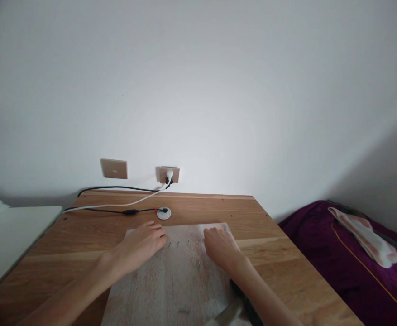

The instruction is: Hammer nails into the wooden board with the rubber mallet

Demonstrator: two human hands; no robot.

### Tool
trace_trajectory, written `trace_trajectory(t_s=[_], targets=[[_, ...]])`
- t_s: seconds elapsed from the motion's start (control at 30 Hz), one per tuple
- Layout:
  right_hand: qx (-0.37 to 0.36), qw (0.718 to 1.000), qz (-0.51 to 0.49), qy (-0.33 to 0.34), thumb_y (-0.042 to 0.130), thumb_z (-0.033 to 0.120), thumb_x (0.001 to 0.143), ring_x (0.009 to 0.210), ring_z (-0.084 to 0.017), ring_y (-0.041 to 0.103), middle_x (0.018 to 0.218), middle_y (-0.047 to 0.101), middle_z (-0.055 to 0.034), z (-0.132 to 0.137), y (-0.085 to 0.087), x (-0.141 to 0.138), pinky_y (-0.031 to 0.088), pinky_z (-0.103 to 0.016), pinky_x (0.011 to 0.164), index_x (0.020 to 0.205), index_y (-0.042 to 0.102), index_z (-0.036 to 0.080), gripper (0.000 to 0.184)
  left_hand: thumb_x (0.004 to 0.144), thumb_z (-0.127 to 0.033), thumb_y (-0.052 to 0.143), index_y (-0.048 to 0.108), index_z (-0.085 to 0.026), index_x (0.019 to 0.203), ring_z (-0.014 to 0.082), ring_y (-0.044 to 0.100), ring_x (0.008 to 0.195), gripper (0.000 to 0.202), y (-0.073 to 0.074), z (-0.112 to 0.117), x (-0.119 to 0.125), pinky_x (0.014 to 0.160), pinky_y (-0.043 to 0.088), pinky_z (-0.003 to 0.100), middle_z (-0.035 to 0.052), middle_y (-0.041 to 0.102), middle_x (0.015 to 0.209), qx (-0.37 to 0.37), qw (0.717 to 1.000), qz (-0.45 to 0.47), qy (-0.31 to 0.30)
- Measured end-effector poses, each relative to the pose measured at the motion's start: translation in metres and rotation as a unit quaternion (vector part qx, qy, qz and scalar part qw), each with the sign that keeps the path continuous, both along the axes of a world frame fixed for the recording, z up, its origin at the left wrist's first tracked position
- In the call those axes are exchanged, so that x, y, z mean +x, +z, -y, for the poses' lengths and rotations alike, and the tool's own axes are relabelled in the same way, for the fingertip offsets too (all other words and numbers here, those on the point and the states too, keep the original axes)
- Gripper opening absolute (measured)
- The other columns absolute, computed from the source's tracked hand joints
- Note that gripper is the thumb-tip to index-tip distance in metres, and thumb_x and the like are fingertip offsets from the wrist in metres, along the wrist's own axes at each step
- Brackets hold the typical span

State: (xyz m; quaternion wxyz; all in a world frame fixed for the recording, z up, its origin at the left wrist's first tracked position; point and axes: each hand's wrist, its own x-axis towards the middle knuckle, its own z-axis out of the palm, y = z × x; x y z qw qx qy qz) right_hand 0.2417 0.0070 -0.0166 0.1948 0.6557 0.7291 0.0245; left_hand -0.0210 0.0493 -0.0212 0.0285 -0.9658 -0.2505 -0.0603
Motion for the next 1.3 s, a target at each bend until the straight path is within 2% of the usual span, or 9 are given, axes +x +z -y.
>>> trace_trajectory(t_s=[0.2,0.4,0.6,0.73,0.87,0.97,1.07,1.17,1.3], targets=[[0.002,1.0,-0.011,0.001,0.069,0.035,0.102,0.102,-0.022,0.074,0.114,0.075,-0.0056,-0.001,-0.003,0.002,0.062,-0.044,0.09,0.115,0.071,0.017,0.022,0.098,-0.014,0.068,0.074,-0.014,0.087,0.0264,0.071,0.094,0.013,-0.009,-0.002,0.001,0.087,0.051,0.039,0.0087,0.075,0.089,0.026,0.999,0.026,0.019],[0.01,1.0,-0.018,-0.005,0.069,0.034,0.102,0.102,-0.022,0.074,0.114,0.075,-0.0058,0.002,0.002,-0.001,0.061,-0.045,0.091,0.114,0.071,0.016,0.022,0.099,-0.02,0.068,0.075,-0.013,0.093,0.0297,0.072,0.099,0.012,-0.006,0.001,0.006,0.088,0.054,0.042,0.011,0.076,0.095,0.013,0.999,0.032,0.035],[0.027,0.997,-0.063,-0.02,0.068,0.033,0.103,0.1,-0.022,0.074,0.112,0.075,-0.005,0.004,0.007,0.002,0.062,-0.043,0.088,0.114,0.071,0.017,0.02,0.102,-0.032,0.066,0.077,-0.017,0.088,0.0237,0.074,0.088,0.023,0.004,0.017,0.013,0.081,0.054,0.033,0.0064,0.078,0.088,-0.109,0.992,0.068,-0.002],[0.037,0.989,-0.139,-0.016,0.064,0.027,0.104,0.096,-0.02,0.073,0.104,0.075,-0.0031,0.01,0.019,0.007,0.061,-0.042,0.087,0.105,0.071,0.016,0.013,0.1,-0.033,0.069,0.079,-0.018,0.082,0.0228,0.076,0.081,0.025,0.013,0.033,0.017,0.073,0.053,0.03,0.0065,0.079,0.083,-0.187,0.981,0.049,-0.033],[-0.027,0.966,-0.254,0.041,0.058,0.012,0.101,0.086,-0.015,0.072,0.092,0.076,-0.0006,0.026,0.036,0.002,0.055,-0.027,0.081,0.1,0.071,0.017,0.015,0.099,-0.031,0.069,0.083,-0.018,0.084,0.0259,0.077,0.079,0.024,0.023,0.048,0.021,0.066,0.052,0.031,0.0101,0.081,0.083,-0.215,0.976,-0.014,-0.034],[-0.102,0.942,-0.311,0.078,0.066,0.015,0.095,0.084,-0.014,0.072,0.089,0.078,0.0002,0.037,0.044,-0.006,0.052,-0.019,0.074,0.097,0.076,0.02,0.011,0.097,-0.032,0.071,0.084,-0.02,0.084,0.026,0.077,0.074,0.022,0.026,0.056,0.022,0.058,0.049,0.03,0.0095,0.082,0.079,-0.234,0.971,-0.028,-0.048],[-0.121,0.931,-0.333,0.09,0.071,0.022,0.093,0.087,-0.017,0.073,0.089,0.079,-0.001,0.041,0.046,-0.01,0.051,-0.021,0.077,0.108,0.077,0.022,0.016,0.094,-0.041,0.075,0.083,-0.021,0.08,0.025,0.076,0.069,0.026,0.025,0.058,0.02,0.053,0.046,0.03,0.0084,0.08,0.073,-0.257,0.965,-0.031,-0.039],[-0.078,0.935,-0.339,0.077,0.062,0.024,0.1,0.082,-0.016,0.072,0.087,0.077,-0.0019,0.035,0.042,-0.008,0.049,-0.022,0.073,0.112,0.074,0.02,0.017,0.096,-0.045,0.072,0.081,-0.018,0.084,0.0271,0.077,0.074,0.03,0.021,0.052,0.019,0.058,0.05,0.031,0.0102,0.08,0.08,-0.241,0.97,-0.027,-0.01],[0.001,0.953,-0.299,0.046,0.055,0.024,0.105,0.075,-0.016,0.069,0.08,0.074,-0.0008,0.023,0.033,-0.003,0.049,-0.026,0.072,0.102,0.07,0.017,0.017,0.1,-0.021,0.06,0.074,-0.017,0.1,0.0257,0.075,0.089,0.014,0.011,0.038,0.022,0.079,0.056,0.034,0.0085,0.077,0.097,-0.17,0.984,0.052,0.01]])
